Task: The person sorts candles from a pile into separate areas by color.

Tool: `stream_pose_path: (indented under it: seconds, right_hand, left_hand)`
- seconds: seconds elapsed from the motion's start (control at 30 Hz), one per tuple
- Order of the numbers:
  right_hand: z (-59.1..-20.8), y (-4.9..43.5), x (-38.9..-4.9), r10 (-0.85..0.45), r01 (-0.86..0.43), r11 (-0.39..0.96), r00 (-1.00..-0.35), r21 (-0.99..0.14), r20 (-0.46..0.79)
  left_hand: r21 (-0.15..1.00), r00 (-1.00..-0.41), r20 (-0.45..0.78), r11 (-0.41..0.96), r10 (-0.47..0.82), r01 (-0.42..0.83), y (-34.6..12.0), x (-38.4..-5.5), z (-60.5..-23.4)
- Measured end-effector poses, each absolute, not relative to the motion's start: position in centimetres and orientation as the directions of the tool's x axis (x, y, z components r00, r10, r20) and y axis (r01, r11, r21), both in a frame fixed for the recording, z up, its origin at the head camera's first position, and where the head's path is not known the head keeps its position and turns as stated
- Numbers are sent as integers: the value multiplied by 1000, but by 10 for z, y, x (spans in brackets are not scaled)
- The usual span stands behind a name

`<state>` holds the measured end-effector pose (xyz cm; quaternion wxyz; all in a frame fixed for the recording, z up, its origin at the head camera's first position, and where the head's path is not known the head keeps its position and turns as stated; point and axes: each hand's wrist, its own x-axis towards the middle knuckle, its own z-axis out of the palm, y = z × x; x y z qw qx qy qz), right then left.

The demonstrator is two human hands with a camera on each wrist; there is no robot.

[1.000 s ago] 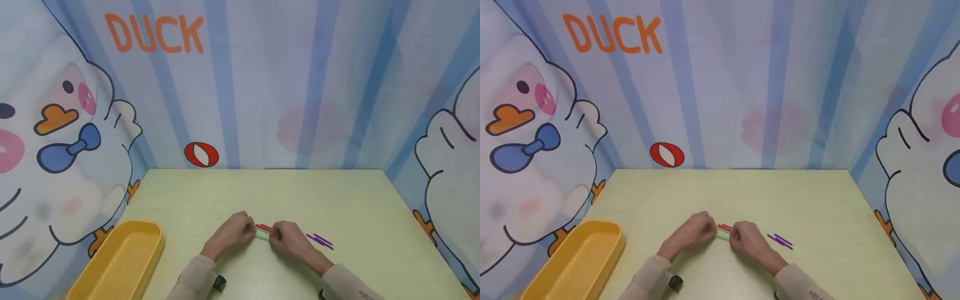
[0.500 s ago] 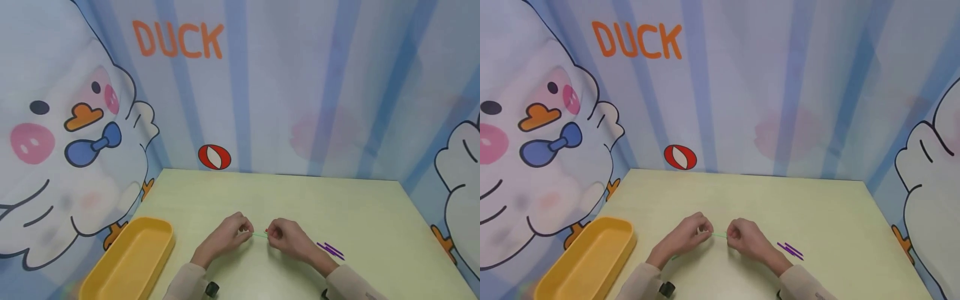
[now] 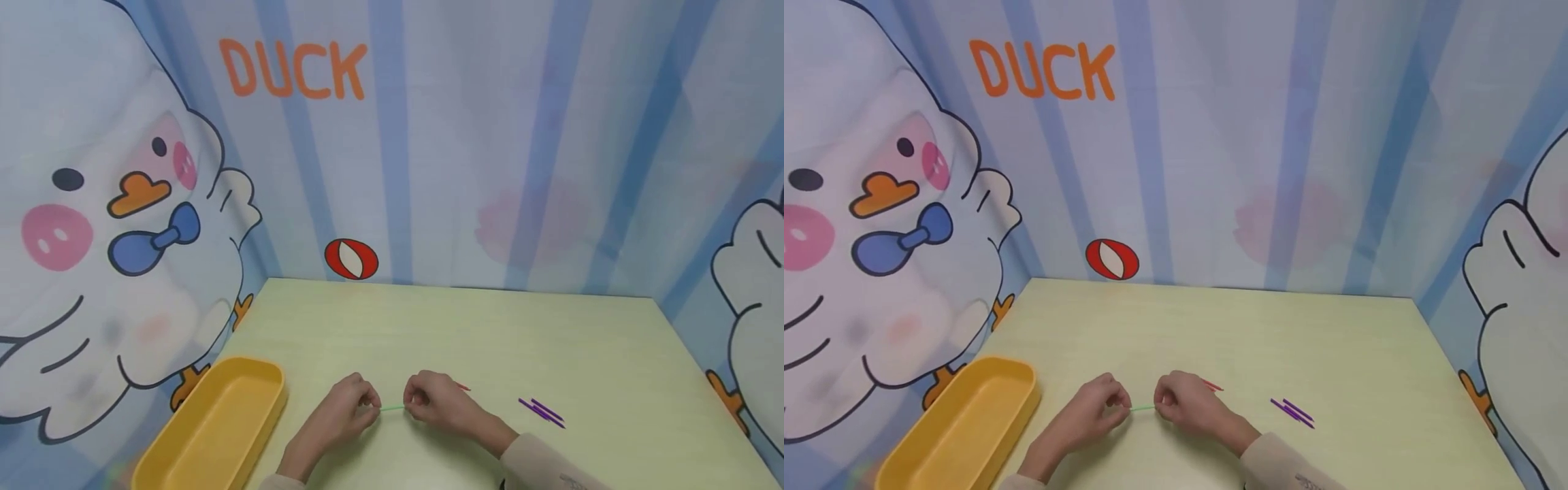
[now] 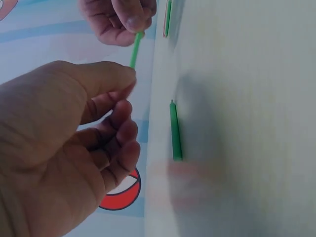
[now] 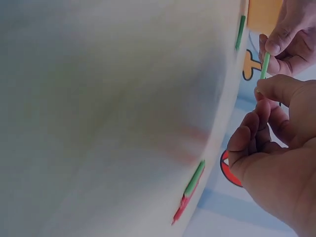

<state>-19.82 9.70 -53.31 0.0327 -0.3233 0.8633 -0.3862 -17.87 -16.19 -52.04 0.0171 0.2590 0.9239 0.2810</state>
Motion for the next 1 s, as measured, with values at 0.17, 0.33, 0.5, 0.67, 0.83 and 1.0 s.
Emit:
stream_pose_path:
  seconds: [0.17, 0.33, 0.5, 0.67, 0.83, 1.0]
  right_hand:
    - [-549, 86, -200, -631, -619, 436, -728, -653, 269]
    - [-573, 78, -210, -648, -686, 396, -680, -610, 344]
    - [-592, 69, -216, -658, -682, 419, -683, -600, 317]
    - [-571, 65, -205, -678, -651, 443, -693, -616, 245]
    - [-562, 65, -201, -691, -648, 455, -690, -611, 216]
    - [-580, 65, -211, -691, -663, 439, -680, -607, 243]
  left_hand:
    - [463, -877, 112, 756, 467, 462, -167, -167, -520]
    - [405, -907, 100, 816, 410, 413, -167, -160, -519]
    - [355, -916, 100, 846, 389, 399, -168, -155, -518]
    - [318, -920, 59, 866, 387, 385, -167, -155, -518]
    - [308, -919, 53, 869, 390, 386, -167, -154, -520]
    - [294, -918, 74, 871, 390, 394, -167, -155, -518]
